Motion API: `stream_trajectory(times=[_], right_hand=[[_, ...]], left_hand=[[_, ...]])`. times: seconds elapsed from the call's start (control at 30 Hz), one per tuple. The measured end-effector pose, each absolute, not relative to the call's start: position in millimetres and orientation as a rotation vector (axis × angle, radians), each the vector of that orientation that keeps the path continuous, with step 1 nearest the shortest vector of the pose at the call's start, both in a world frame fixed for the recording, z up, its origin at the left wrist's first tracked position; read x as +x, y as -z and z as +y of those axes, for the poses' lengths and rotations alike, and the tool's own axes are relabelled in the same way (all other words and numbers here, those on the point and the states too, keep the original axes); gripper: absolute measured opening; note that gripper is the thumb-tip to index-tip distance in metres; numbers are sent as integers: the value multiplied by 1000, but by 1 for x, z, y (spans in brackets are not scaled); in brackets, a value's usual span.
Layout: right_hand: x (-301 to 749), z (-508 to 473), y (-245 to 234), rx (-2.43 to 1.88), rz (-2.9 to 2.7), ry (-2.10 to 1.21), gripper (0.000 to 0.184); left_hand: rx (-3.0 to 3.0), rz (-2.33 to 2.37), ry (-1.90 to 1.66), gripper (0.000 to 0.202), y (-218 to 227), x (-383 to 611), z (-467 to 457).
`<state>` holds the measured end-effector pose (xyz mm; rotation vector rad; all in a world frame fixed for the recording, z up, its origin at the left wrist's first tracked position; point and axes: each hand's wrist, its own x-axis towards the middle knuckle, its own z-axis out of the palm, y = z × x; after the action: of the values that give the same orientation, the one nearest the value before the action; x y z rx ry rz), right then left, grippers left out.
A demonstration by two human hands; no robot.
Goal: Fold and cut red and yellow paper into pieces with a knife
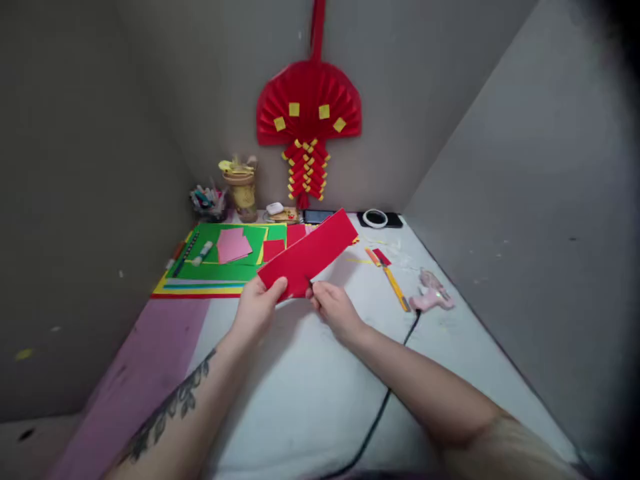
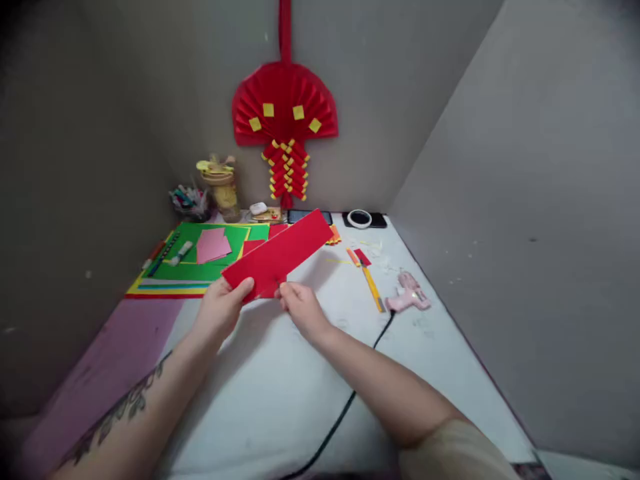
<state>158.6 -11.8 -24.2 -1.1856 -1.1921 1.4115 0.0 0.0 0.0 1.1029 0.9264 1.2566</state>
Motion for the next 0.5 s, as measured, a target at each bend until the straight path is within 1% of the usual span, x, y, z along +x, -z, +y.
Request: stream_trajectory(times=[0.13,0.27,0.37,0.43,0.5], right_hand=[[158,-10,26,-1172,-1218,-1403,42],[161,-9,24,-1183,-1295,-1399,46],[168,-9,23,-1219,-1373,-1390,46],[177,-9,23,-1285,-1470,-1326,44],[190,-10,25,-1390,-1664,-1129,37]], left_hand=[[1097,928,-1264,34,1,1,-2],[1067,905,-1291,31,-1,2,-1],[996,913,-1361,31,-6,-1,0],[918,909,-1448,35,-12,-4,2],[854,890,-1500,38,-18,-6,2]])
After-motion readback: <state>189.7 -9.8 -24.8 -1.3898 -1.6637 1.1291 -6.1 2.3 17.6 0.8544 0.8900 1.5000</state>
